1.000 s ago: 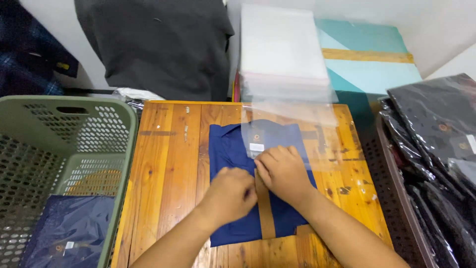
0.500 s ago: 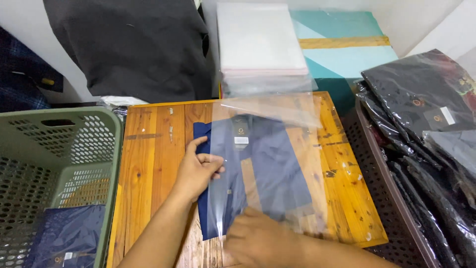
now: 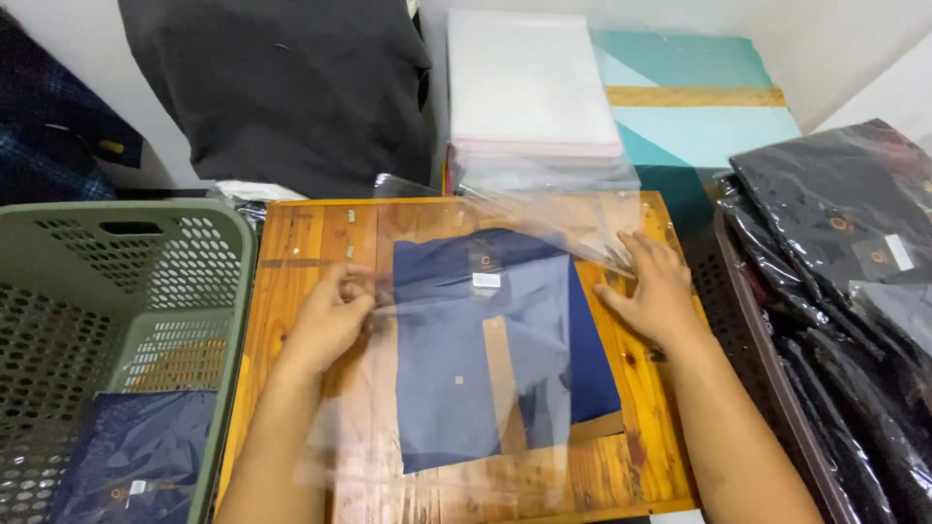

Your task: Folding a blue shirt and placing it into a clear plastic bag for final packaging.

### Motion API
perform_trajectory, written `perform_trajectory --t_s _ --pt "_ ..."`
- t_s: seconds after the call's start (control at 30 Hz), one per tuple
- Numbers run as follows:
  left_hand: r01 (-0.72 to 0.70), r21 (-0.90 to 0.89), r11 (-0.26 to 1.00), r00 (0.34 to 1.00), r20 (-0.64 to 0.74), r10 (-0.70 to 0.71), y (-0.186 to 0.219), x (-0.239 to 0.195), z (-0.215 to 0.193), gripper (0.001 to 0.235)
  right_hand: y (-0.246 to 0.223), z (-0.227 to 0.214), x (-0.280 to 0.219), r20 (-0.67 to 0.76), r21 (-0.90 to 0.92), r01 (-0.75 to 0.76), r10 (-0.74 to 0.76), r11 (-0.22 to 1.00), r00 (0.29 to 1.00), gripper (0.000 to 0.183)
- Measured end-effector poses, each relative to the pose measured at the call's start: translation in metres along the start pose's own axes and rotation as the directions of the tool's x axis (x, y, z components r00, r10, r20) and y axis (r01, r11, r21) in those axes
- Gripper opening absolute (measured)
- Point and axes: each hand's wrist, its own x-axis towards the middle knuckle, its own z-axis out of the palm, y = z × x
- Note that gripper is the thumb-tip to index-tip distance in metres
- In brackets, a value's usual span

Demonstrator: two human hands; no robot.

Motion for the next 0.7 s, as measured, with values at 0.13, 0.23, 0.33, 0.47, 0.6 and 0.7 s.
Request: perform_trajectory --t_s 0.13,0.23,0.33,0.47,0.6,0.7 --pt "-0.014 -0.001 1.0 0.996 0.092 0.014 0.002 -0.009 0.023 0.032 0.028 0.033 0.036 -0.002 -0.14 0.001 -0.001 0.99 1.0 0.063" --pt "0.021 0.052 0.998 0.99 0.141 -0.028 0.017 -0.015 0.027 0.03 0.013 0.019 0.055 -0.1 -0.175 -0.071 0.054 0.982 0.993 0.028" --pt "0.048 0.093 0.995 0.986 0.153 -0.062 0.018 -0.016 0.031 0.025 -0.011 -0.009 0.073 -0.327 0.092 0.119 -0.083 0.989 0.941 0.028" --pt "0.078 0.075 0.994 0.988 0.129 -0.087 0.006 -0.009 0.035 0.022 -0.013 -0.021 0.123 -0.397 0.522 0.027 0.215 0.852 0.892 0.02" --pt "0.186 0.156 0.97 0.966 0.153 -0.21 0.028 -0.014 0.035 0.02 -0.043 -0.061 0.147 -0.001 0.916 -0.249 0.623 0.314 0.782 0.005" --pt "0.216 0.226 0.95 0.955 0.152 -0.253 0.039 -0.018 0.035 0.018 -0.047 -0.073 0.156 0.213 0.97 -0.231 0.725 -0.077 0.654 0.018"
